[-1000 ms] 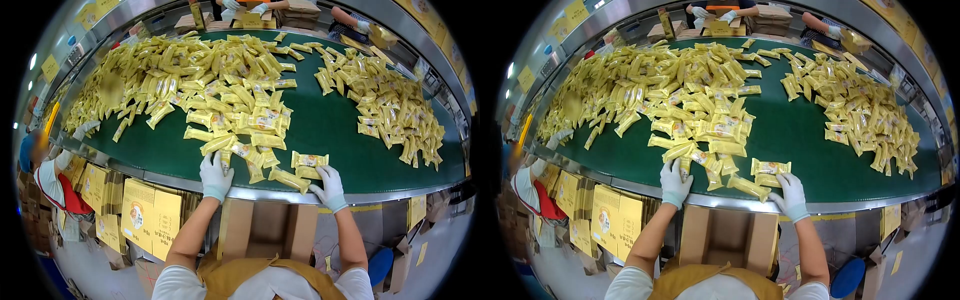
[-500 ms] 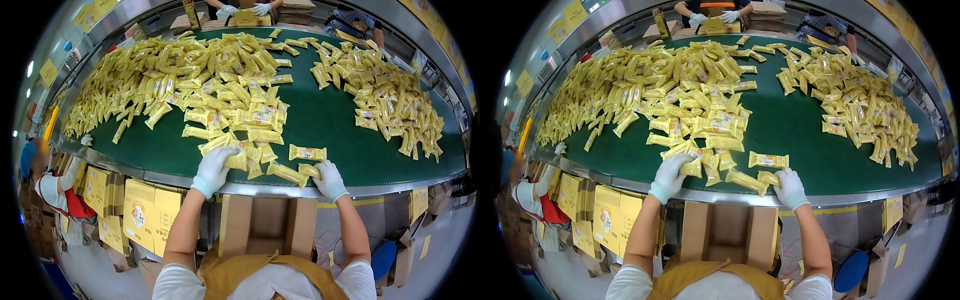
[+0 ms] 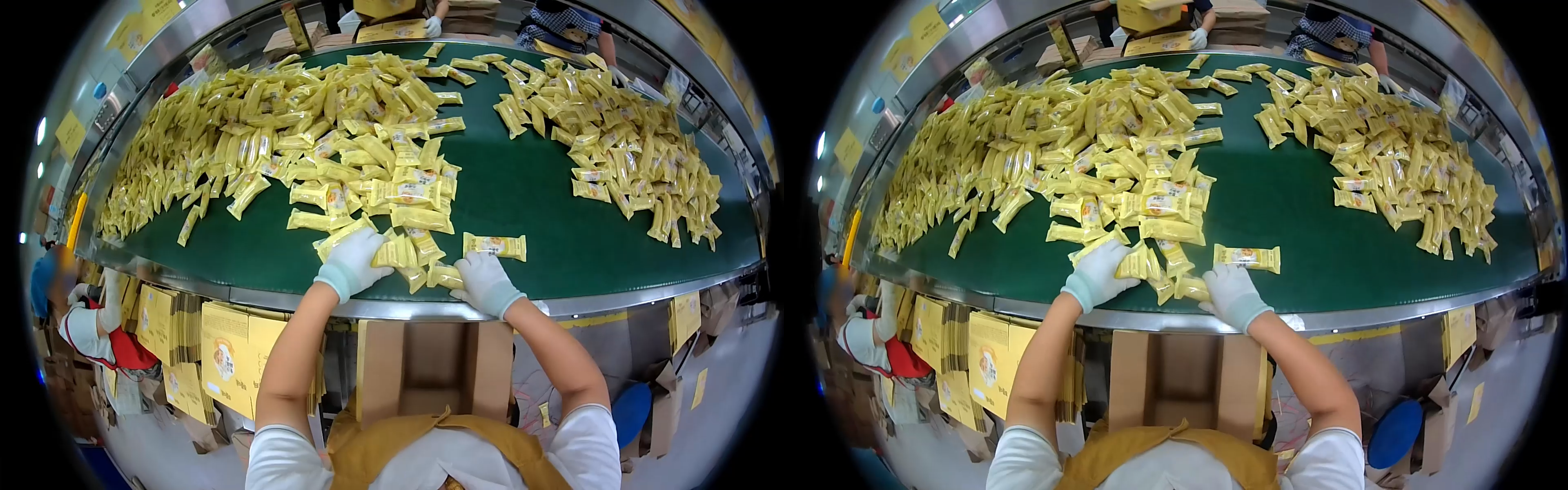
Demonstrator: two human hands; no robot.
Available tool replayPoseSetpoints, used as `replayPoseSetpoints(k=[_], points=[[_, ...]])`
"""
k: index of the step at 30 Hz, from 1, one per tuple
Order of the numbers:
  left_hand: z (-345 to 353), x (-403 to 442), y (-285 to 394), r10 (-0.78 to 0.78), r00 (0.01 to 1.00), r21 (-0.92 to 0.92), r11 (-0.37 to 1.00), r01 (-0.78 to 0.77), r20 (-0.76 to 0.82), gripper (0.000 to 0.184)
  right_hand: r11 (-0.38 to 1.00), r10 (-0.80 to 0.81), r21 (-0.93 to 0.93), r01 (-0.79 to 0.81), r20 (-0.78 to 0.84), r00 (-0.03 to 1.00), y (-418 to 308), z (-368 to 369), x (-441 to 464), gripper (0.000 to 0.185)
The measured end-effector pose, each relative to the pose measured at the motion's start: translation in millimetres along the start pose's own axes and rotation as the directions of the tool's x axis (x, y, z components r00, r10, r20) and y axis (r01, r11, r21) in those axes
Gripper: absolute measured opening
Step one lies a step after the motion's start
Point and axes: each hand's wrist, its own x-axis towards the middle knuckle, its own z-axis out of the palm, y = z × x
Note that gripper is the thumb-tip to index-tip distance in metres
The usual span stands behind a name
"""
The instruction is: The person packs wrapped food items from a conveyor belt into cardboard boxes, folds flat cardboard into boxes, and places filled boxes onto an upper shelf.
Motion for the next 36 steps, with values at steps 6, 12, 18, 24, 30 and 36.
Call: replayPoseSetpoints(k=[6, 12, 18, 24, 30, 36], points=[[3, 30, 12, 0.213, 0.946, 0.079, 0.968, -0.238, 0.243, 0.046, 0.997, 0.038, 0.058, -0.045, 0.125, 0.991, 18, -35, 0, 0.037], [11, 50, 1, 0.495, 0.813, 0.142, 0.821, -0.553, 0.305, 0.046, 0.978, 0.205, -0.031, -0.208, -0.077, 0.976, 63, -49, 13, 0.036], [14, 30, 8, 0.208, 0.929, 0.307, 0.902, -0.303, 0.307, 0.047, 0.979, 0.088, -0.159, -0.129, -0.242, 0.966, 75, -5, 9, 0.029], [45, -22, -8, 0.448, 0.891, 0.333, 0.853, -0.401, -0.075, 0.082, 0.986, -0.005, -0.158, -0.047, -0.314, 0.949, 31, -1, -46, 0.084], [4, -3, 13, 0.216, 0.928, 0.310, 0.898, -0.311, 0.305, 0.097, 0.967, 0.218, -0.139, -0.213, 0.018, 0.976, 30, -36, -35, 0.105], [30, -22, -11, 0.191, 0.965, 0.209, 0.951, -0.227, 0.183, 0.103, 0.997, 0.074, 0.020, -0.077, 0.122, 0.990, 27, -62, 16, 0.086]])
